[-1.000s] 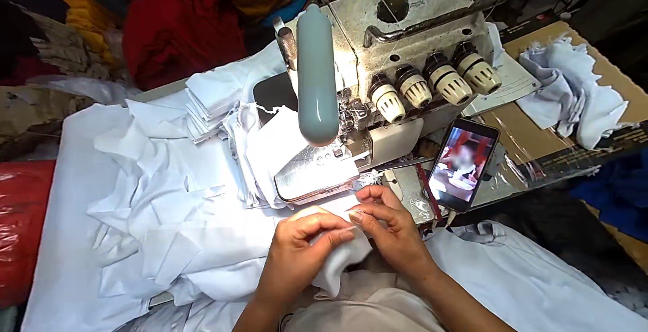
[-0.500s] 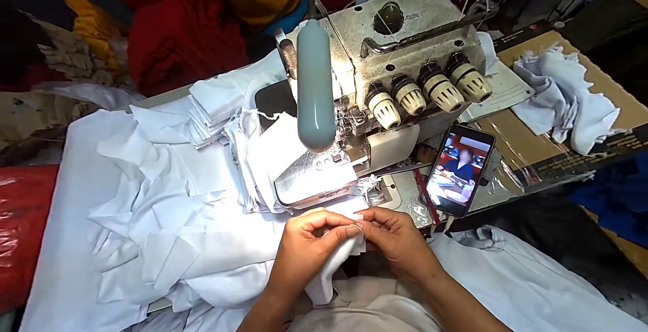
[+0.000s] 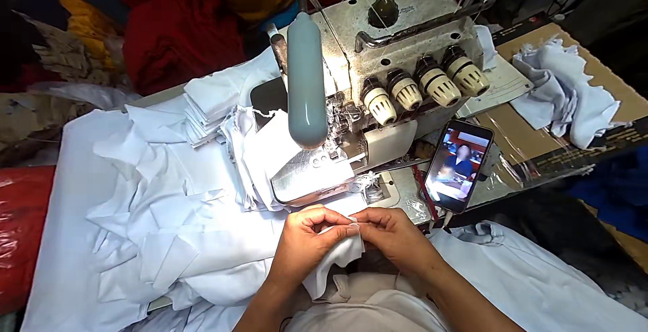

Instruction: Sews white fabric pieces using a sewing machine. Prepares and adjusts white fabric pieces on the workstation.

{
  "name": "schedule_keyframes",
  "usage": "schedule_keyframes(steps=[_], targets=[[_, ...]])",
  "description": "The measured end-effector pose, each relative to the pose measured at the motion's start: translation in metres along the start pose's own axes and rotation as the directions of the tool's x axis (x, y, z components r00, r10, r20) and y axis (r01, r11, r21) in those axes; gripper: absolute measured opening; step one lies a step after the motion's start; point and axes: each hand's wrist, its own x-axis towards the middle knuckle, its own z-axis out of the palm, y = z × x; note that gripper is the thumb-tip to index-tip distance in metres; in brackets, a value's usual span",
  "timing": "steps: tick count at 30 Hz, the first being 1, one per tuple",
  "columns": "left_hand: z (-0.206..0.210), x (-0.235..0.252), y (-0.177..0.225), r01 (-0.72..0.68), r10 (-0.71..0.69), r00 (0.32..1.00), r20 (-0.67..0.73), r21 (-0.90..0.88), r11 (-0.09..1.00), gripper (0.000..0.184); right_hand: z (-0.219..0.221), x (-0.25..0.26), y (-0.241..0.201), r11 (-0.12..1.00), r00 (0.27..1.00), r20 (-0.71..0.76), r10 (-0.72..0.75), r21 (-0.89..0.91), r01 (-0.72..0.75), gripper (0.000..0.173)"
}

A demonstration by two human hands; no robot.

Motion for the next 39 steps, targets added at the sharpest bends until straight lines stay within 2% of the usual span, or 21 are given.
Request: schedule_keyframes(steps=[6, 12, 13, 14, 15, 17, 18, 19, 20, 21, 22, 23, 24, 25, 27, 28, 30, 34, 36, 37, 39], targets=[[0.001, 0.002, -0.002, 0.081, -0.079, 0.996, -0.050, 0.049, 0.995, 0.012, -0.002, -0.001, -0.002, 1.000, 0.999, 0.033, 0.011, -0.028, -0.010, 0.014], [0.000, 0.004, -0.002, 0.091, -0.091, 0.995, -0.039, -0.009, 0.996, 0.012, -0.002, -0.005, 0.004, 0.985, 0.978, 0.115, -0.171, -0.006, 0.173, 0.019], [-0.003, 0.004, -0.004, 0.077, -0.076, 0.997, 0.016, -0.059, 0.995, 0.012, 0.001, -0.007, 0.006, 0.980, 0.976, 0.095, -0.197, -0.003, 0.198, 0.019], [-0.011, 0.005, -0.005, 0.054, -0.039, 0.990, 0.133, -0.114, 0.992, 0.014, 0.005, -0.008, 0.007, 0.972, 0.971, 0.060, -0.233, -0.013, 0.235, 0.016], [-0.026, 0.007, -0.005, 0.029, 0.017, 0.953, 0.304, -0.146, 0.989, 0.023, 0.006, -0.008, 0.006, 0.961, 0.960, 0.033, -0.277, -0.015, 0.277, 0.013], [-0.068, 0.012, 0.003, -0.008, 0.071, 0.780, 0.621, -0.103, 0.995, 0.059, 0.006, -0.007, -0.001, 0.928, 0.929, -0.018, -0.371, 0.022, 0.371, 0.012], [-0.094, 0.013, 0.013, -0.009, 0.040, 0.716, 0.697, -0.048, 0.999, 0.073, 0.005, -0.006, -0.008, 0.913, 0.913, -0.054, -0.403, 0.043, 0.406, 0.014], [-0.118, 0.013, 0.025, -0.026, 0.001, 0.713, 0.701, 0.026, 0.999, 0.080, 0.005, -0.004, -0.017, 0.903, 0.903, -0.098, -0.418, 0.064, 0.425, 0.015], [-0.137, 0.010, 0.037, -0.068, -0.021, 0.786, 0.618, 0.121, 0.990, 0.078, 0.006, -0.001, -0.027, 0.903, 0.903, -0.141, -0.406, 0.090, 0.420, 0.015], [-0.148, 0.007, 0.048, -0.140, 0.008, 0.898, 0.441, 0.268, 0.953, 0.073, 0.009, 0.002, -0.036, 0.910, 0.912, -0.169, -0.374, 0.126, 0.396, 0.014], [-0.147, 0.006, 0.057, -0.204, 0.117, 0.972, 0.206, 0.473, 0.857, 0.070, 0.014, 0.005, -0.042, 0.915, 0.924, -0.187, -0.334, 0.169, 0.365, 0.012], [-0.137, 0.008, 0.063, -0.232, 0.286, 0.958, 0.027, 0.663, 0.712, 0.068, 0.019, 0.009, -0.046, 0.921, 0.937, -0.197, -0.289, 0.208, 0.328, 0.010], [-0.122, 0.010, 0.065, -0.268, 0.448, 0.894, -0.029, 0.766, 0.584, 0.067, 0.023, 0.014, -0.048, 0.926, 0.949, -0.196, -0.247, 0.239, 0.291, 0.009], [-0.103, 0.009, 0.061, -0.339, 0.553, 0.833, -0.003, 0.788, 0.514, 0.059, 0.026, 0.018, -0.049, 0.929, 0.957, -0.201, -0.210, 0.263, 0.259, 0.012], [-0.061, 0.008, 0.038, -0.497, 0.634, 0.766, 0.108, 0.725, 0.477, 0.037, 0.030, 0.024, -0.050, 0.932, 0.958, -0.231, -0.172, 0.278, 0.234, 0.014], [-0.044, 0.008, 0.024, -0.547, 0.645, 0.748, 0.155, 0.693, 0.469, 0.038, 0.030, 0.027, -0.051, 0.937, 0.955, -0.251, -0.161, 0.265, 0.228, 0.015], [-0.028, 0.011, 0.003, -0.559, 0.638, 0.748, 0.182, 0.692, 0.457, 0.044, 0.029, 0.029, -0.055, 0.960, 0.948, -0.285, -0.139, 0.197, 0.200, 0.014], [-0.036, 0.020, 0.001, -0.527, 0.626, 0.762, 0.166, 0.720, 0.451, 0.048, 0.024, 0.034, -0.063, 0.989, 0.936, -0.323, -0.139, 0.003, 0.148, 0.012], [-0.038, 0.023, 0.003, -0.527, 0.622, 0.763, 0.175, 0.727, 0.441, 0.048, 0.021, 0.039, -0.054, 0.953, 0.895, -0.328, -0.303, -0.133, 0.274, 0.008], [-0.038, 0.023, 0.003, -0.527, 0.621, 0.763, 0.178, 0.728, 0.439, 0.048, 0.018, 0.040, -0.044, 0.891, 0.835, -0.321, -0.447, -0.242, 0.385, 0.005], [-0.036, 0.022, 0.003, -0.520, 0.621, 0.765, 0.171, 0.732, 0.439, 0.048, 0.014, 0.041, -0.025, 0.660, 0.632, -0.236, -0.738, -0.448, 0.603, 0.013]])
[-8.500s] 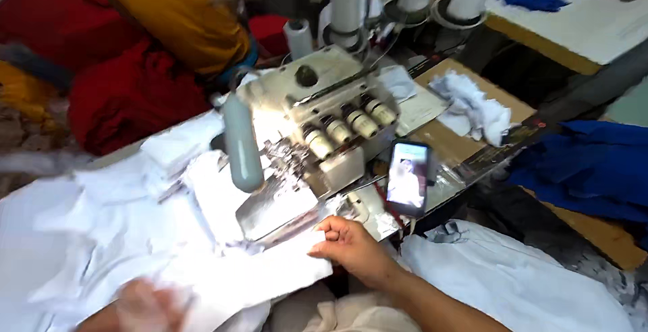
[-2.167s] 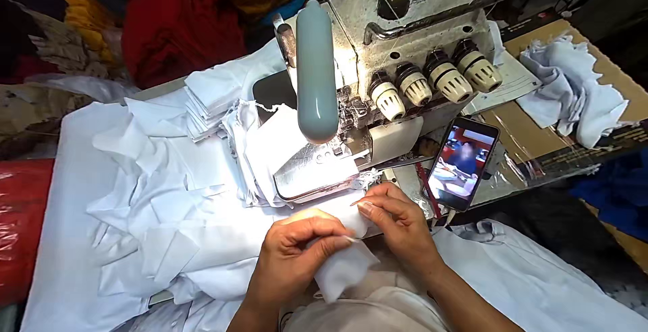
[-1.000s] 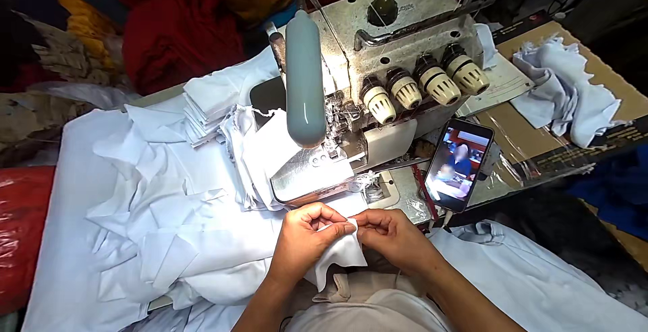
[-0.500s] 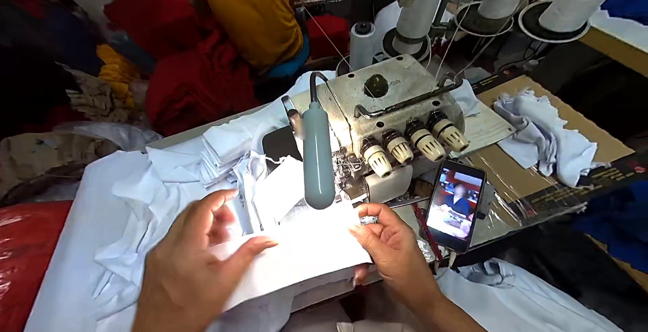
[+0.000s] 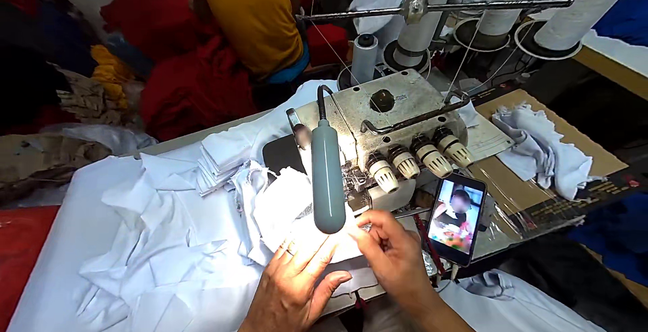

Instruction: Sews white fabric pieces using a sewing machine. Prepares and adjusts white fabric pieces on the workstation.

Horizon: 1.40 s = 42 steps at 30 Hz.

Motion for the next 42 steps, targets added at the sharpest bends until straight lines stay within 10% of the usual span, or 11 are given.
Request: schedule_keyframes(steps=[8, 29, 35, 42], targets=[[0.006, -0.005, 0.002, 0.016, -0.015, 0.999, -0.036, 0.022, 1.000, 0.036, 0.001, -0.034, 0.020, 0.910, 0.939, 0.092, -0.331, -0.233, 0.343, 0.035], [-0.018, 0.053, -0.084, 0.003, 0.013, 0.994, 0.105, -0.153, 0.988, 0.035, 0.003, -0.036, 0.016, 0.944, 0.968, 0.041, -0.246, -0.217, 0.249, 0.034], [-0.024, 0.001, -0.013, 0.090, -0.061, 0.953, -0.296, 0.087, 0.992, 0.025, -0.036, -0.059, 0.034, 0.981, 0.991, -0.004, 0.134, -0.139, -0.133, 0.035], [0.058, -0.047, 0.038, 0.271, -0.276, 0.961, -0.001, -0.199, 0.942, 0.020, -0.028, -0.069, 0.049, 0.913, 0.976, 0.215, -0.033, -0.391, 0.117, 0.022]])
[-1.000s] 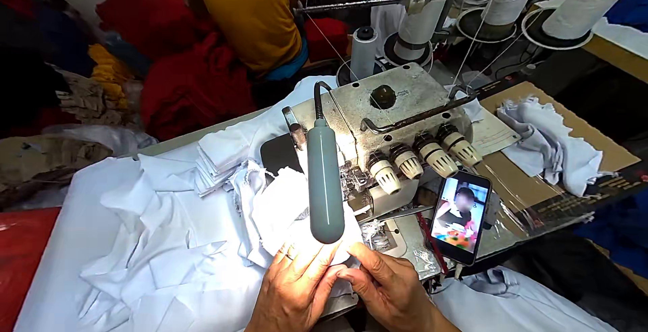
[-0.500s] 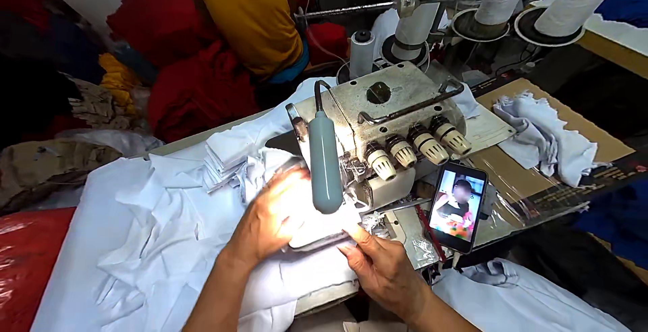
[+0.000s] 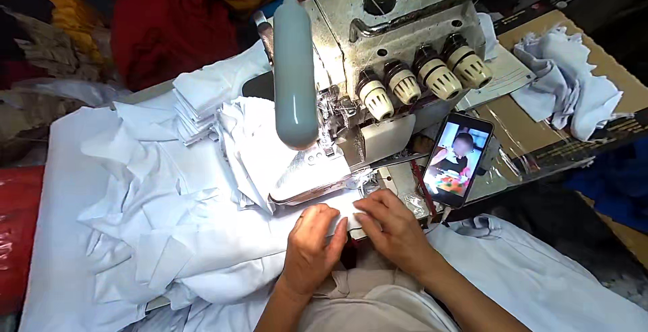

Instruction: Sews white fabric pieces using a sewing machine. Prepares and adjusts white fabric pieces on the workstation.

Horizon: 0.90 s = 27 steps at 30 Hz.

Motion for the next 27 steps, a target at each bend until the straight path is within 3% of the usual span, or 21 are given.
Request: schedule_keyframes(steps=[3, 5, 8, 10, 12, 13, 15, 18, 23, 27], targets=[[0.002, 0.000, -0.016, 0.064, -0.069, 0.996, -0.056, -0.079, 0.995, 0.021, 0.009, 0.007, 0.000, 0.992, 0.993, 0.097, -0.062, -0.104, 0.072, 0.027], [0.005, -0.006, -0.029, 0.057, -0.069, 0.994, -0.081, -0.145, 0.988, 0.020, 0.011, 0.013, -0.002, 0.993, 0.993, 0.098, -0.062, -0.097, 0.072, 0.020], [0.009, -0.014, -0.036, 0.064, -0.090, 0.989, -0.119, -0.205, 0.977, 0.019, 0.007, 0.014, -0.003, 1.000, 0.995, 0.101, -0.011, 0.014, 0.010, 0.014], [0.007, -0.017, -0.034, 0.056, -0.079, 0.992, -0.102, -0.213, 0.975, 0.019, -0.006, 0.012, -0.004, 0.979, 0.982, 0.162, 0.092, 0.163, -0.119, 0.013], [0.004, -0.016, -0.027, 0.008, -0.017, 0.998, -0.057, -0.163, 0.987, 0.020, -0.023, 0.015, -0.002, 0.938, 0.975, 0.112, 0.190, 0.273, -0.214, 0.010], [0.003, -0.013, -0.023, -0.026, 0.023, 0.999, -0.027, -0.121, 0.992, 0.022, -0.029, 0.018, 0.000, 0.949, 0.977, 0.018, 0.212, 0.234, -0.210, 0.011], [0.007, -0.010, -0.016, -0.073, 0.073, 0.997, 0.036, -0.009, 0.997, 0.032, -0.035, 0.025, 0.008, 0.982, 0.976, -0.133, 0.174, -0.045, -0.181, 0.017], [0.016, -0.011, -0.018, -0.070, 0.058, 0.994, 0.098, 0.124, 0.990, 0.051, -0.025, 0.032, 0.013, 0.955, 0.991, -0.102, 0.085, -0.274, -0.110, 0.024], [0.002, -0.030, -0.028, -0.082, 0.082, 0.990, 0.117, 0.002, 0.997, 0.037, -0.009, 0.024, 0.006, 0.967, 0.992, -0.052, 0.117, -0.221, -0.126, 0.022], [0.002, -0.040, -0.030, -0.123, 0.124, 0.983, 0.135, -0.019, 0.992, 0.044, 0.004, 0.031, 0.010, 0.954, 0.993, -0.097, 0.068, -0.284, -0.094, 0.040]])
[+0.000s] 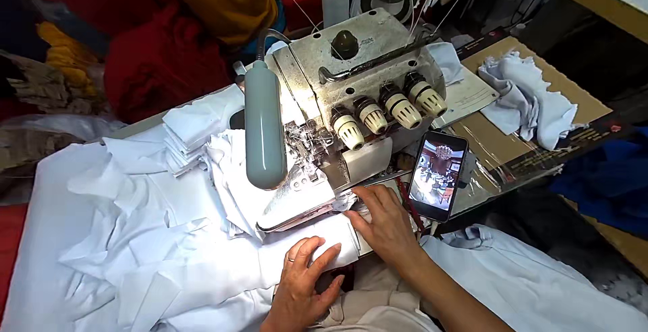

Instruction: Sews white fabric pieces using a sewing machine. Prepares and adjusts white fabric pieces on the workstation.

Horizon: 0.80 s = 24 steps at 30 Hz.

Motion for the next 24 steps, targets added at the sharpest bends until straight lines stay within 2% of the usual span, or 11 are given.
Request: schedule_keyframes(steps=[2, 4, 6, 10, 13, 15, 17, 19, 22, 24], targets=[[0.001, 0.002, 0.000, -0.021, 0.021, 1.000, 0.005, -0.009, 1.000, 0.046, 0.012, 0.007, -0.002, 0.999, 0.999, -0.003, -0.042, -0.030, 0.042, 0.036], [-0.001, 0.001, 0.000, -0.033, 0.034, 0.999, 0.022, -0.029, 0.999, 0.046, 0.022, 0.010, 0.000, 0.996, 0.996, -0.023, -0.086, -0.024, 0.086, 0.017], [-0.004, -0.003, -0.001, -0.037, 0.040, 0.999, 0.035, -0.072, 0.997, 0.044, 0.018, 0.009, 0.002, 0.995, 0.996, 0.001, -0.093, -0.025, 0.093, 0.007], [-0.007, 0.000, 0.004, 0.013, -0.015, 1.000, -0.011, -0.185, 0.983, 0.038, -0.006, 0.003, 0.005, 0.988, 0.990, 0.143, 0.001, -0.154, 0.021, 0.008], [-0.005, 0.018, 0.019, 0.024, -0.038, 0.986, -0.163, -0.092, 0.996, 0.021, -0.016, 0.005, -0.001, 0.982, 0.989, 0.148, 0.012, -0.186, 0.016, 0.017], [-0.008, 0.030, 0.031, -0.013, 0.016, 0.989, -0.150, 0.023, 1.000, 0.016, -0.013, 0.009, -0.002, 0.990, 0.990, 0.119, -0.079, -0.110, 0.093, 0.015], [-0.009, 0.034, 0.042, -0.030, 0.035, 0.999, -0.033, 0.155, 0.987, 0.019, -0.008, 0.009, 0.001, 0.986, 0.970, 0.175, -0.166, 0.041, 0.161, 0.015], [-0.004, 0.036, 0.047, -0.056, 0.044, 0.998, 0.048, 0.258, 0.964, 0.021, -0.005, 0.009, 0.006, 0.971, 0.958, 0.205, -0.201, 0.168, 0.167, 0.018], [0.001, 0.039, 0.047, -0.112, 0.104, 0.994, 0.041, 0.316, 0.942, 0.018, -0.016, 0.005, 0.009, 0.966, 0.985, 0.111, -0.134, 0.234, 0.105, 0.021], [0.000, 0.042, 0.041, -0.109, 0.113, 0.994, 0.002, 0.267, 0.957, 0.017, -0.027, -0.001, 0.011, 0.954, 0.996, 0.068, -0.053, 0.300, 0.030, 0.020]])
